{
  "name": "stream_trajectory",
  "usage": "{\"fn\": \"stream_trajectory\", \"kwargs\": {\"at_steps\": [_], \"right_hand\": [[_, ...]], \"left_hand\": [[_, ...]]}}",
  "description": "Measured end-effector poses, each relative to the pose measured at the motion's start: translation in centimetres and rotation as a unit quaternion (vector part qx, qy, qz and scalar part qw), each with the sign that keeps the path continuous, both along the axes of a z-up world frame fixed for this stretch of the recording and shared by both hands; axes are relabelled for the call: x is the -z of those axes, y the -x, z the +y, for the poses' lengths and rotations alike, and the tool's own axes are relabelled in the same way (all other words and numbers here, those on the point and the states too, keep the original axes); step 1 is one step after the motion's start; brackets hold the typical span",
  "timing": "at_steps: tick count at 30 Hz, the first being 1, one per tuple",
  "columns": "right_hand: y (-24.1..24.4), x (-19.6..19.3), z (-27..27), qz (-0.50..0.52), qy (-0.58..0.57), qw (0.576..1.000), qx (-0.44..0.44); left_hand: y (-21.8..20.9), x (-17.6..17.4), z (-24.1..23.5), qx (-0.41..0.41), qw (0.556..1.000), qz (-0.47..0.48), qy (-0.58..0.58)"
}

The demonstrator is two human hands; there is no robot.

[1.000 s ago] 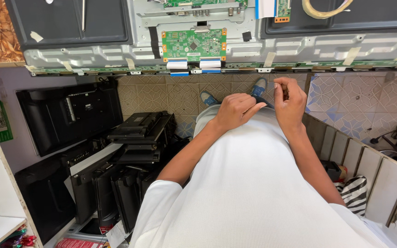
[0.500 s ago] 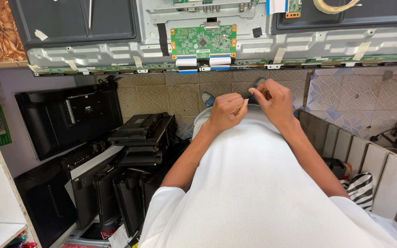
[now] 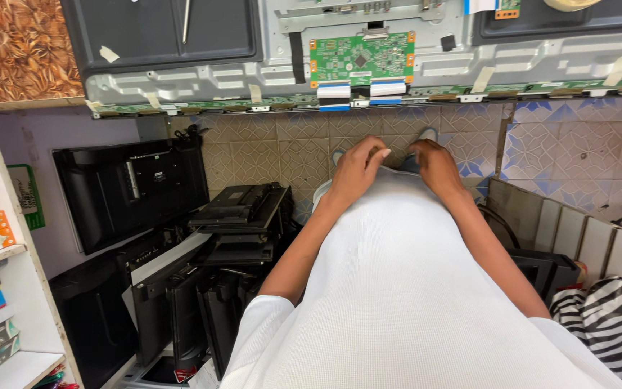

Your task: The person applies pieces of tape to the edge of a flat-screen television chassis and then uses a small tool to adjust a ribbon cable connector on the internal circuit board.

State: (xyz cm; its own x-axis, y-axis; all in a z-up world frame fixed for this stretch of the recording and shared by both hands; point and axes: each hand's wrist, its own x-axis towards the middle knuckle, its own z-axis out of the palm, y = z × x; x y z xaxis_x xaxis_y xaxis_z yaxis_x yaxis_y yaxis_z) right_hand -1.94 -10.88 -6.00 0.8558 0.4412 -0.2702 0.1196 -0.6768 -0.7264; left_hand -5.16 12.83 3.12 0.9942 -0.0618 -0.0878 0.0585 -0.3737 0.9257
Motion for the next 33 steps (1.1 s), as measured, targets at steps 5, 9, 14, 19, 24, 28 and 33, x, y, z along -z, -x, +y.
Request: {"fn": "stream_trajectory", "kwargs": {"at_steps": [5, 9, 14, 19, 24, 28, 33], "right_hand": [[4.6, 9.6, -3.8, 0.016, 0.048, 0.991, 0.121], [10.2, 19.1, -9.0, 0.102, 0.104, 0.965, 0.216], [16.7, 29.1, -16.2, 0.185, 0.100, 0.935, 0.286], [17.8, 21.5, -13.2, 0.316, 0.090, 0.900, 0.287], [17.0, 20.3, -11.9, 0.296, 0.058, 0.917, 0.259], [15.0, 26.8, -14.9, 0.270, 0.124, 0.916, 0.268], [8.7, 21.6, -11.4, 0.184, 0.179, 0.944, 0.206]], "left_hand": [[1.9, 2.9, 2.8, -0.080, 0.994, 0.040, 0.061], [2.7, 3.5, 3.6, -0.154, 0.973, 0.055, 0.163], [1.5, 4.2, 4.0, -0.220, 0.940, 0.039, 0.259], [-0.6, 1.4, 4.6, -0.254, 0.906, -0.007, 0.338], [-1.9, 2.4, 5.0, -0.241, 0.890, -0.013, 0.388], [-2.5, 1.1, 5.9, -0.205, 0.904, -0.046, 0.372], [-3.1, -2.3, 8.3, -0.148, 0.972, -0.093, 0.157]]}}
